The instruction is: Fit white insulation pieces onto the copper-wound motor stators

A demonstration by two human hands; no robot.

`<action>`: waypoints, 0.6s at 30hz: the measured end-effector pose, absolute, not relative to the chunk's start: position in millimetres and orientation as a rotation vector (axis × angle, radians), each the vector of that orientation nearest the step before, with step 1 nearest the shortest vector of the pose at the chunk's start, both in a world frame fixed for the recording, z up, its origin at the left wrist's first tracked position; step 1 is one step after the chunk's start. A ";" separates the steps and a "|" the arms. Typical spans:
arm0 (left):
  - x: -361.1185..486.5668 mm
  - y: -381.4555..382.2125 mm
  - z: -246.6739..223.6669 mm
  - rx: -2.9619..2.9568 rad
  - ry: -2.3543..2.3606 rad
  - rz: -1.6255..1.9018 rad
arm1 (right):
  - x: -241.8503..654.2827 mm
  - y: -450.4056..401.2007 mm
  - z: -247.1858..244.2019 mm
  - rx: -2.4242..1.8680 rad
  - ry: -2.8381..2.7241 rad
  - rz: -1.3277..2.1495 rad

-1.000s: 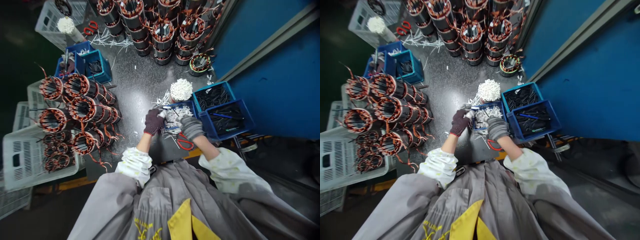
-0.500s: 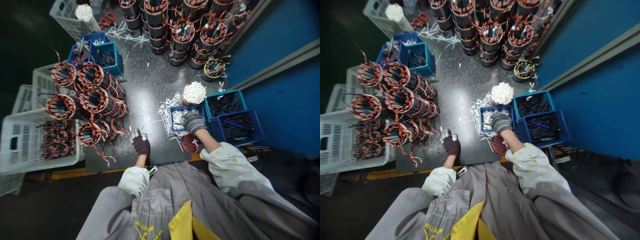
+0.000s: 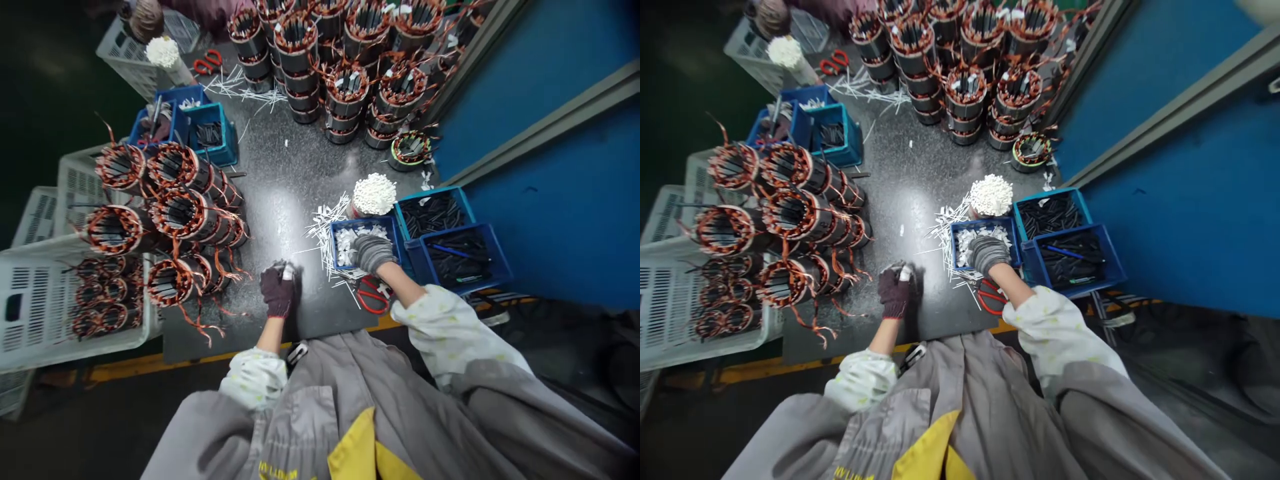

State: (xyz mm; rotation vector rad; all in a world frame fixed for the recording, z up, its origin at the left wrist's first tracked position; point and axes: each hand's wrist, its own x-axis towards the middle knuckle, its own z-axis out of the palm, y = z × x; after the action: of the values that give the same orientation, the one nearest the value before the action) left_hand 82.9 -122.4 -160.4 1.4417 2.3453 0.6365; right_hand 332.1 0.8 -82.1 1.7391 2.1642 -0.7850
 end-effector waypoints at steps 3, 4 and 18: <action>78.1 -140.9 -156.4 1.446 2.319 0.656 | 367.1 -1.1 -54.5 1.837 2.172 -0.819; 79.5 -144.6 -156.0 1.446 2.302 0.671 | 382.6 -0.7 -43.6 1.899 2.169 -0.802; 178.0 -150.1 -59.4 1.681 1.769 0.867 | 373.8 -60.9 -37.1 2.172 1.373 -2.909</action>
State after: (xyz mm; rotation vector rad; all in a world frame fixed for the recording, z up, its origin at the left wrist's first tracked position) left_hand 178.0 -150.1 -59.4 1.6807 1.7690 0.8671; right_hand 373.8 -60.9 -37.1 2.1716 1.3730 -2.9086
